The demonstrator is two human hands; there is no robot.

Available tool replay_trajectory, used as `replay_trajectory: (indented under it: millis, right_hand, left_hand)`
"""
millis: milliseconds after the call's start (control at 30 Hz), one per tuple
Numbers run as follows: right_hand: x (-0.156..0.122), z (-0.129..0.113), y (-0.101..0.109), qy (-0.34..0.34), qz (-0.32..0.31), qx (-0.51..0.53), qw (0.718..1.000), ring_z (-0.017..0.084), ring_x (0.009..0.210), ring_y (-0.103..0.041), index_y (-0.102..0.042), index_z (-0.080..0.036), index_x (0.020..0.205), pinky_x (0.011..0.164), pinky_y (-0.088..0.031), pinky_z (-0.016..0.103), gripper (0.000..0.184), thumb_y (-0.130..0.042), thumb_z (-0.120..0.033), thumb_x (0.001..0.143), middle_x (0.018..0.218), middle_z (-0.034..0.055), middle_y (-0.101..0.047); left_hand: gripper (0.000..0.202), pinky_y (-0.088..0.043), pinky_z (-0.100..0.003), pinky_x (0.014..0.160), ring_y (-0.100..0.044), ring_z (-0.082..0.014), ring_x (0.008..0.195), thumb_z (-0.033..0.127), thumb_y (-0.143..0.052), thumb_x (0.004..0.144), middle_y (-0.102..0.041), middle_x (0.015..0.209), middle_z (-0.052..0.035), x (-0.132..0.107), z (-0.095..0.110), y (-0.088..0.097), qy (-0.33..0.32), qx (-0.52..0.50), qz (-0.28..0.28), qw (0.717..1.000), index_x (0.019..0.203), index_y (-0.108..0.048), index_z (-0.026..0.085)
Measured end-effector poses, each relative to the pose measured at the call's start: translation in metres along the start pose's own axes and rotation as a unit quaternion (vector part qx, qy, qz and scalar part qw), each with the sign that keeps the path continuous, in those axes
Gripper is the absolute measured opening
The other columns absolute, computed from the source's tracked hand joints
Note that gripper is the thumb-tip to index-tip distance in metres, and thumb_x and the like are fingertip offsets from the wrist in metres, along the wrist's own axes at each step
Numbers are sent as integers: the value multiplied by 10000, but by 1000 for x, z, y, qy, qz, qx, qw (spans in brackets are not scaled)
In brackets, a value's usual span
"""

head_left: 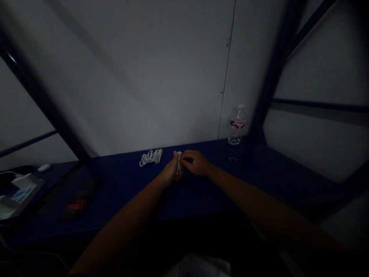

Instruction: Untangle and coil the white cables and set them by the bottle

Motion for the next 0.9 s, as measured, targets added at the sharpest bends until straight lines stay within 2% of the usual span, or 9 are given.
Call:
replay_trajectory:
  millis: [100,167,367,467,600,733,800,900]
  right_hand:
    - [-1,2,1,-1,-7,2,1000,156,723,-565,-633,-192,805,694,-450,288,99,-545,-185,850,809,43,-625]
    - [-2,1,0,10,-19,-39,999,165,735,-556,-624,-190,828,713,-446,299,101,-528,-186,856,810,50,-619]
    - [-1,-6,-8,64,-78,-223,970,229,878,-562,-615,-137,1000,817,-423,348,188,-467,-180,891,943,135,-637]
    - [0,-5,-10,64,-107,-243,962,231,877,-570,-617,-135,1014,812,-416,344,201,-459,-159,892,959,140,-647]
    - [-1,-3,-5,40,-98,-156,982,196,816,-571,-617,-160,942,761,-419,312,160,-464,-168,894,901,95,-650]
    - [0,-2,2,-2,-72,-7,997,162,755,-573,-613,-181,829,711,-426,285,159,-470,-192,898,821,40,-646]
    - [1,-1,2,-27,-82,79,993,160,748,-591,-619,-186,826,715,-442,289,161,-493,-247,905,811,31,-656]
    - [2,2,-1,-82,-98,218,968,158,721,-613,-618,-189,847,703,-466,292,183,-524,-335,902,775,19,-665]
  left_hand:
    - [677,-220,-230,379,-364,-100,350,831,-298,785,-436,448,10,0,0,1,-38,63,-12,997,653,-473,191]
    - [672,-229,-239,388,-367,-100,357,818,-312,794,-429,447,6,0,0,3,-50,97,-16,994,615,-471,190]
    - [728,-214,-252,389,-346,-106,344,818,-207,812,-414,428,-4,5,-5,7,-31,132,17,991,561,-477,191]
    - [720,-233,-253,388,-375,-116,347,798,-215,828,-440,420,-14,4,-6,6,-34,143,27,989,566,-495,189]
    - [710,-308,-247,423,-450,-132,402,758,-206,862,-519,475,-32,-1,-6,5,-62,162,-12,985,638,-541,174]
    - [628,-391,-252,548,-518,-143,524,703,-310,885,-585,590,-35,-4,1,12,-160,214,-61,962,717,-582,163]
    - [554,-408,-256,628,-543,-151,590,639,-373,906,-605,632,-39,-5,6,16,-204,256,-77,942,728,-599,165]
    - [423,-398,-255,675,-560,-163,650,516,-405,944,-632,703,-42,-7,14,22,-254,307,-58,915,822,-622,173]
Point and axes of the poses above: each hand's wrist, its own x-axis towards the middle knuckle, its own y-axis out of the back of the hand, z = x × y, the point moved 1 cm from there along x, towards the middle knuckle
